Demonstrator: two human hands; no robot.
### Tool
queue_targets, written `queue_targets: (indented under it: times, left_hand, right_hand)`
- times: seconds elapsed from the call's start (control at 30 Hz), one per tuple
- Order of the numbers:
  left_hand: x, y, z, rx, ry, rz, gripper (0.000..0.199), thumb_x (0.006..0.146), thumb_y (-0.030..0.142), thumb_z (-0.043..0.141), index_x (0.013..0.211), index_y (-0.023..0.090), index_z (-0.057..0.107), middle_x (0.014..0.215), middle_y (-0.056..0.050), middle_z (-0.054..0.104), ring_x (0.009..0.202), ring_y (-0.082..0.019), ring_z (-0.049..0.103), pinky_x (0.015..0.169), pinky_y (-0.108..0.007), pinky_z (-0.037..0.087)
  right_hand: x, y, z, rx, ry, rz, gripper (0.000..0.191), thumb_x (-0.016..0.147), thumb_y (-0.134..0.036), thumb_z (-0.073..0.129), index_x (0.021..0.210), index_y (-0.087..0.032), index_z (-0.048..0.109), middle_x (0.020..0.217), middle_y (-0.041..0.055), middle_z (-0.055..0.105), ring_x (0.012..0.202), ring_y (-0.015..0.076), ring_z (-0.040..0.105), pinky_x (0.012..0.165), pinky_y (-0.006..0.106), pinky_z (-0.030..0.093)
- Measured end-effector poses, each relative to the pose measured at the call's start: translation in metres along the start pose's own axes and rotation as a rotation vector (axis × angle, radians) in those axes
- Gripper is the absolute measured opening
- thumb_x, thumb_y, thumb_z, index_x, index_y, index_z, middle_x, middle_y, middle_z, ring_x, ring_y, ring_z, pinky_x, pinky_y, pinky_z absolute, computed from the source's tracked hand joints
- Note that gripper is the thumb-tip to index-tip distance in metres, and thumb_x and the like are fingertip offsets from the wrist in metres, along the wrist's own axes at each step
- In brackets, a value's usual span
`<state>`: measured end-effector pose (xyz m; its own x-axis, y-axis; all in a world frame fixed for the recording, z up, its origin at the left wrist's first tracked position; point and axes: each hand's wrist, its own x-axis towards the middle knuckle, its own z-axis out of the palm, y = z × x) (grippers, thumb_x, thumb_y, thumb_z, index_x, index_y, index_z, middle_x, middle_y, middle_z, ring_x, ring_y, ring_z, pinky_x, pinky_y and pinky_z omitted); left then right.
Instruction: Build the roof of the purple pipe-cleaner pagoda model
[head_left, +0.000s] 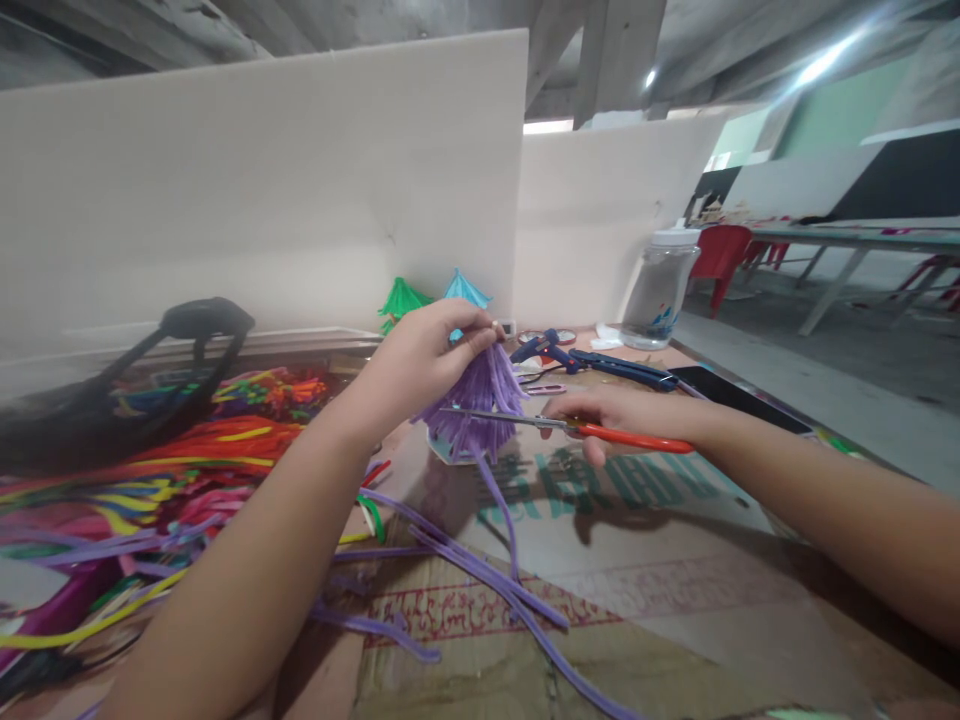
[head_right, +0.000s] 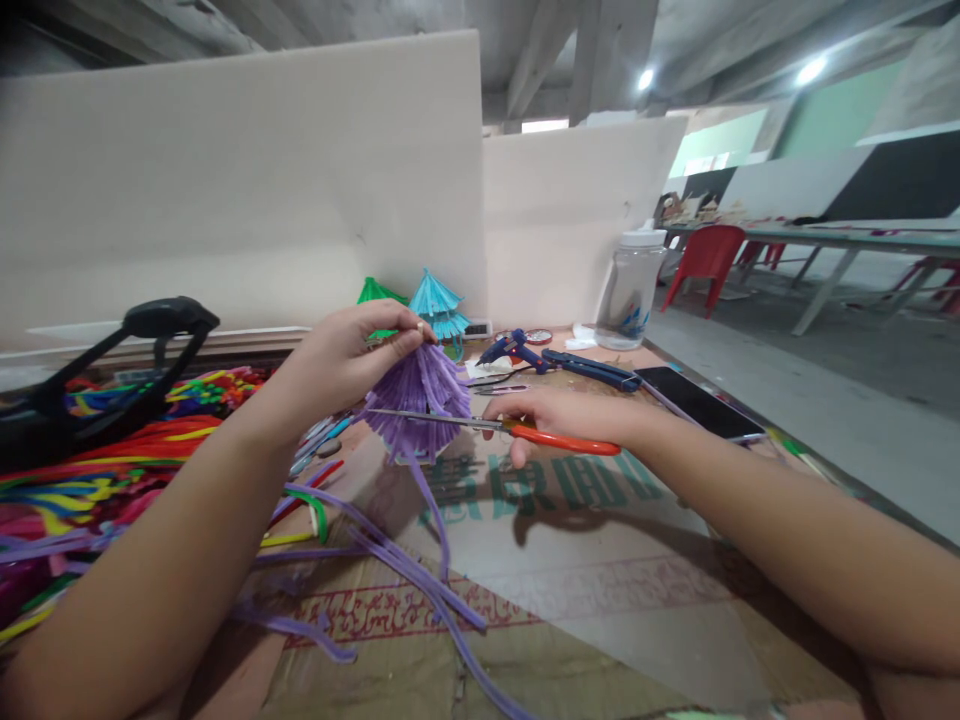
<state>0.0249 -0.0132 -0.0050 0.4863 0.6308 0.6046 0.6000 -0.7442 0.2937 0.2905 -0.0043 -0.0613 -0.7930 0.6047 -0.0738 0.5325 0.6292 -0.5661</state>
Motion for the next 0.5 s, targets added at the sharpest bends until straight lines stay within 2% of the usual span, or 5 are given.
queue_targets:
  times: [0.13,0.27,0.4,0.5]
  left_hand:
    - [0.0,-0.001,0.001,-0.008,0.007,0.001,0.025,0.092,0.036,0.05,0.088,0.019,0.068,0.096,-0.006,0.07,0.09,-0.02,0.062,0.086,-0.033,0.047]
    - [0.002,-0.008,0.001,-0.011,0.033,-0.042,0.024,0.091,0.035,0.051,0.09,0.018,0.068,0.098,-0.006,0.071,0.092,-0.02,0.063,0.087,-0.033,0.047]
    - [0.005,-0.023,-0.001,-0.03,0.095,-0.133,0.025,0.09,0.034,0.051,0.091,0.017,0.069,0.098,-0.007,0.072,0.091,-0.021,0.064,0.083,-0.033,0.048]
    - [0.006,-0.034,-0.003,-0.056,0.133,-0.189,0.024,0.089,0.033,0.051,0.091,0.016,0.069,0.096,-0.007,0.073,0.087,-0.021,0.065,0.078,-0.031,0.048]
  right_hand:
    - [-0.001,0.001,-0.001,-0.028,-0.002,-0.026,0.035,0.085,-0.017,0.051,0.119,-0.022,0.057,0.084,0.0001,0.068,0.08,0.016,0.061,0.067,0.026,0.043]
    - [-0.005,0.007,-0.006,-0.116,-0.023,-0.125,0.049,0.084,-0.03,0.063,0.13,-0.02,0.053,0.109,0.0064,0.068,0.098,0.0209,0.06,0.079,0.032,0.046]
    - [-0.009,0.023,-0.012,-0.117,-0.119,-0.057,0.053,0.081,-0.041,0.067,0.131,-0.024,0.057,0.124,0.0065,0.063,0.11,0.0251,0.059,0.091,0.035,0.046]
    - [-0.014,0.036,-0.015,-0.181,-0.116,0.001,0.054,0.079,-0.044,0.068,0.128,-0.025,0.059,0.126,0.0067,0.063,0.112,0.0272,0.058,0.094,0.037,0.045]
